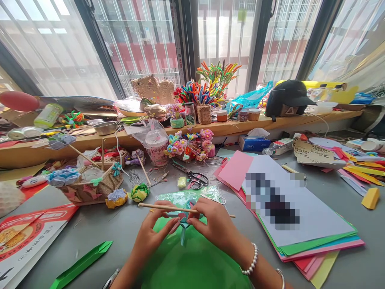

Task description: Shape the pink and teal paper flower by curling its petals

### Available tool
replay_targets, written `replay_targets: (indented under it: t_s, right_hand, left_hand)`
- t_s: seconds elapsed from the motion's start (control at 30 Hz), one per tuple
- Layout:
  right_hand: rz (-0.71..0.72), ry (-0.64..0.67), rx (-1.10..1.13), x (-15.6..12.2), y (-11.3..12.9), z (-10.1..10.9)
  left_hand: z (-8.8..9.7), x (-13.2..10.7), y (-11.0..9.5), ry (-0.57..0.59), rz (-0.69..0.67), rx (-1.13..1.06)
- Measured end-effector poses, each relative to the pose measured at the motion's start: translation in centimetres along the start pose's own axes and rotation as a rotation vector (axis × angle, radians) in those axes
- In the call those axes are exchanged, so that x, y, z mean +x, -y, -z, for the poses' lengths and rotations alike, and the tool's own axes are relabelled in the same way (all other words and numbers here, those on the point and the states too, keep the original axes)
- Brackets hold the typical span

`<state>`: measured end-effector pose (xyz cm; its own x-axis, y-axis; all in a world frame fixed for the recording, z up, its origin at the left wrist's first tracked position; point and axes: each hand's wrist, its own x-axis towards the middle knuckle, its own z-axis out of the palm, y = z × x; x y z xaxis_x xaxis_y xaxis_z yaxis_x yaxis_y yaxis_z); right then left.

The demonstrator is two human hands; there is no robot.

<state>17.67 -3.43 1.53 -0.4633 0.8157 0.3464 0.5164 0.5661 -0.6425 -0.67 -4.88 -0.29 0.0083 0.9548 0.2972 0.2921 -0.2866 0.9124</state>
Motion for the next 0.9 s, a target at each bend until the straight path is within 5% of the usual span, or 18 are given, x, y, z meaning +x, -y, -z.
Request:
replay_targets:
  t_s: [0.1, 0.23, 0.33, 0.53, 0.77, 0.9]
  right_hand:
    - [0.017, 0.024, -0.032, 0.1, -0.1, -0.3]
    - [0.018, 0.043, -0.104, 0.1, -0.6, -0.6]
    - [0.018, 0.04, -0.129, 0.1, -1.0, -0.5]
    - [0.008, -0.065, -0.085, 0.2, -1.4, 0.6]
    - [0.006, -0.087, -0.043, 0.1, -1.8, 1.5]
    - [0.014, -0.033, -0.052, 0.2, -1.8, 1.3]
  left_hand:
    - [0.1, 0.0, -0.1, 0.014, -0.067, 0.078]
    - [0.6, 0.4, 0.3, 0.037, 0.022, 0.053]
    - [1.6, 0.8, 0.7, 0.088, 0.119, -0.058]
    - [3.6, 1.0, 0.1, 0.045, 0.071, -0.322]
    - [2.3, 1.1, -0.2, 0.216, 0.068, 0.135]
    - [2.5, 1.1, 0.1, -0.001, 0.125, 0.022]
